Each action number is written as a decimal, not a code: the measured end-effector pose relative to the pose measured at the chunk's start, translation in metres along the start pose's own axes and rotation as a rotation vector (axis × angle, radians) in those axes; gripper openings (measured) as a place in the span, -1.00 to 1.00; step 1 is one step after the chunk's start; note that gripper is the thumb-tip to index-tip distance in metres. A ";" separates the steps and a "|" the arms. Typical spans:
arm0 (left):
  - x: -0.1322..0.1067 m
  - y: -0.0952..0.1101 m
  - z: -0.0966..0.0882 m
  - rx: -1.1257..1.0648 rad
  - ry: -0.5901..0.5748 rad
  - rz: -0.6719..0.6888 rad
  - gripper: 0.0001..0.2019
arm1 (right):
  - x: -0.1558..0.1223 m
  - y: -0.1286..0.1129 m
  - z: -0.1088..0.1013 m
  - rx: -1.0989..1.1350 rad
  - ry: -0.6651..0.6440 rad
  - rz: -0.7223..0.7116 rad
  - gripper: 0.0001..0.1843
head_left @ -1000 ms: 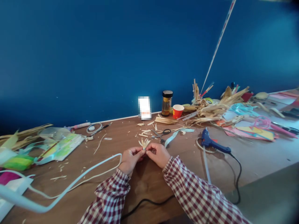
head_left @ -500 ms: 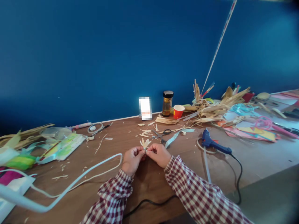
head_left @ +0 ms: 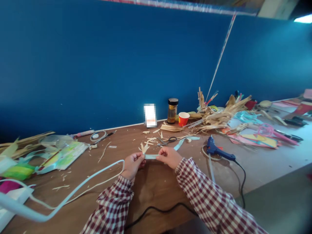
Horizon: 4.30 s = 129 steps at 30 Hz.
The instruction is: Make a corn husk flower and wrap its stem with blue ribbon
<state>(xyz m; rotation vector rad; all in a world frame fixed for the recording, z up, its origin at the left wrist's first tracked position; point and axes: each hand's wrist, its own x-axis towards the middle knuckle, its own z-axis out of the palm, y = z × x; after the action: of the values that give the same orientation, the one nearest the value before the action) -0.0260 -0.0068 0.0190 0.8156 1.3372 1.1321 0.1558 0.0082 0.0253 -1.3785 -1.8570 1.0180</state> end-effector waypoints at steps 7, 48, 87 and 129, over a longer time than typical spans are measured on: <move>0.002 -0.002 -0.003 -0.053 0.014 0.061 -0.82 | 0.000 -0.009 -0.066 -0.193 -0.095 -0.039 -0.75; -0.005 -0.016 0.011 -0.109 -0.026 0.305 -0.72 | 0.015 -0.030 -0.013 -0.275 -0.042 -0.309 -0.74; -0.014 -0.017 0.011 0.521 0.171 0.616 -0.79 | 0.015 0.004 0.033 0.502 0.134 0.076 -0.72; -0.007 -0.022 0.009 0.495 0.131 0.421 -0.75 | 0.012 0.007 0.034 0.285 0.062 -0.034 -0.76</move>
<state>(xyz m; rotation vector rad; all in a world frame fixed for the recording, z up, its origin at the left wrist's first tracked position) -0.0127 -0.0188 0.0013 1.4563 1.6327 1.2031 0.1278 0.0136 0.0014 -1.1918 -1.6130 1.1580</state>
